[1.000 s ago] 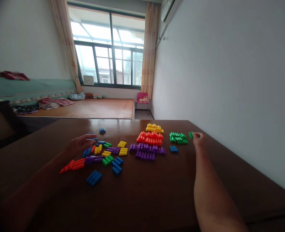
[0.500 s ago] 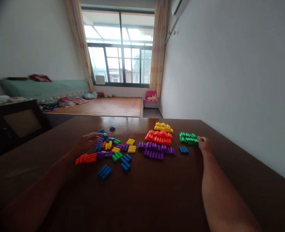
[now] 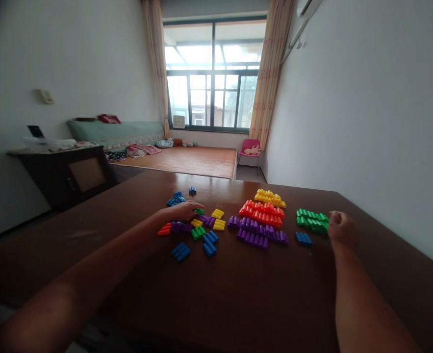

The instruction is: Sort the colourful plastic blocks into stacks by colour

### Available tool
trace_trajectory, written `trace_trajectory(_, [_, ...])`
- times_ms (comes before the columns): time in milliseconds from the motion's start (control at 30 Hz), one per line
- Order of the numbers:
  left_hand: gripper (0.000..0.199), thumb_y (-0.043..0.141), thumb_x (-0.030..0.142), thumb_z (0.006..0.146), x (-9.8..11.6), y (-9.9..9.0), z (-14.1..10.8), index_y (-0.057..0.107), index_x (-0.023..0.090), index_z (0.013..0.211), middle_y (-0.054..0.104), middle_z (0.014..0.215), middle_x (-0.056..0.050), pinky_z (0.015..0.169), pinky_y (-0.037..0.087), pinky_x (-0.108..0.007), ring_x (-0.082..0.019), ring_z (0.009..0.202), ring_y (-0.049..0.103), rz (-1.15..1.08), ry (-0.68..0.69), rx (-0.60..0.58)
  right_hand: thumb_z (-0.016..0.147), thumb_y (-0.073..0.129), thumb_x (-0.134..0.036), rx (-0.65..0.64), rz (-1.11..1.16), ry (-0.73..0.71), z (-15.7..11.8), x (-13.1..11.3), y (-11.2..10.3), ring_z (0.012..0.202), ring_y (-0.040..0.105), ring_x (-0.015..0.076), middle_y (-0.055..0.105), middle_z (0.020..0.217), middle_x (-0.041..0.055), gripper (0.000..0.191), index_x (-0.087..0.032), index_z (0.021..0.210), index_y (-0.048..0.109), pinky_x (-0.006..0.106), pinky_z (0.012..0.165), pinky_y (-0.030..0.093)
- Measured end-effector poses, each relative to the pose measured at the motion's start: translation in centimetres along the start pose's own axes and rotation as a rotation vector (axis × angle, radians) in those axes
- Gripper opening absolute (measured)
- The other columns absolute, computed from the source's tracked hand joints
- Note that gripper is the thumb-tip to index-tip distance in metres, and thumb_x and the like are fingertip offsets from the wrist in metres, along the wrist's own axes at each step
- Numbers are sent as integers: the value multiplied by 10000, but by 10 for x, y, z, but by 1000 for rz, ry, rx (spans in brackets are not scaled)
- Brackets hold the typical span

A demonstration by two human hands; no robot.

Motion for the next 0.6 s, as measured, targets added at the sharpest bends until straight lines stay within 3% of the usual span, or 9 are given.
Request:
trace_trajectory(133, [386, 656, 134, 685, 0, 3, 14, 707, 241, 1053, 695, 1116, -70, 941, 457, -337, -259, 1073, 616, 215, -44, -52, 832, 375, -379, -20, 20, -83, 2, -17, -3, 659, 532, 265, 646, 765, 176, 377, -179, 823, 694, 399, 597, 351])
trace_trajectory(233, [385, 655, 152, 709, 2, -3, 18, 697, 224, 1085, 667, 1082, -84, 925, 466, -348, -250, 1002, 635, 202, -72, 122, 857, 360, -382, 28, 66, -138, 3, -48, -12, 731, 567, 262, 669, 860, 179, 396, -156, 880, 683, 397, 669, 399])
trace_trajectory(300, [397, 615, 145, 740, 15, -5, 21, 678, 213, 1126, 637, 1081, -79, 885, 488, -319, -219, 963, 637, 73, -31, 259, 876, 366, -391, 21, 173, -174, -3, -84, -20, 786, 595, 254, 680, 922, 163, 385, -154, 935, 664, 393, 737, 429])
trace_trajectory(367, [415, 600, 132, 743, 38, -3, 26, 664, 205, 1147, 621, 1068, -64, 832, 506, -281, -182, 908, 636, -90, 67, 303, 889, 394, -422, -122, 358, -209, -17, -130, -27, 772, 617, 225, 693, 932, 129, 367, -167, 984, 641, 362, 744, 458])
trace_trajectory(500, [391, 631, 154, 749, 98, 5, 36, 629, 189, 1138, 629, 1060, -50, 755, 518, -250, -145, 834, 625, -306, 256, 247, 881, 474, -452, -663, 687, -345, -70, -222, -30, 716, 626, 178, 698, 896, 62, 333, -202, 1032, 633, 312, 683, 491])
trace_trajectory(533, [367, 640, 165, 752, 111, 7, 37, 623, 187, 1119, 632, 1050, -47, 748, 520, -252, -145, 828, 622, -330, 282, 240, 872, 506, -444, -774, 739, -414, -85, -238, -29, 765, 632, 175, 695, 922, 50, 316, -210, 1042, 634, 307, 710, 495])
trace_trajectory(600, [312, 655, 183, 757, 129, 11, 38, 622, 186, 1068, 634, 1017, -41, 743, 525, -262, -148, 815, 619, -359, 311, 238, 849, 560, -430, -881, 818, -451, -107, -256, -27, 773, 628, 163, 689, 917, 29, 303, -215, 1053, 626, 299, 713, 498])
Point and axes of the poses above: each hand's wrist, its own z-axis towards the middle knuckle, its own y-axis out of the palm, x = y × z, the point moved 2 cm from there along z, towards the middle knuckle
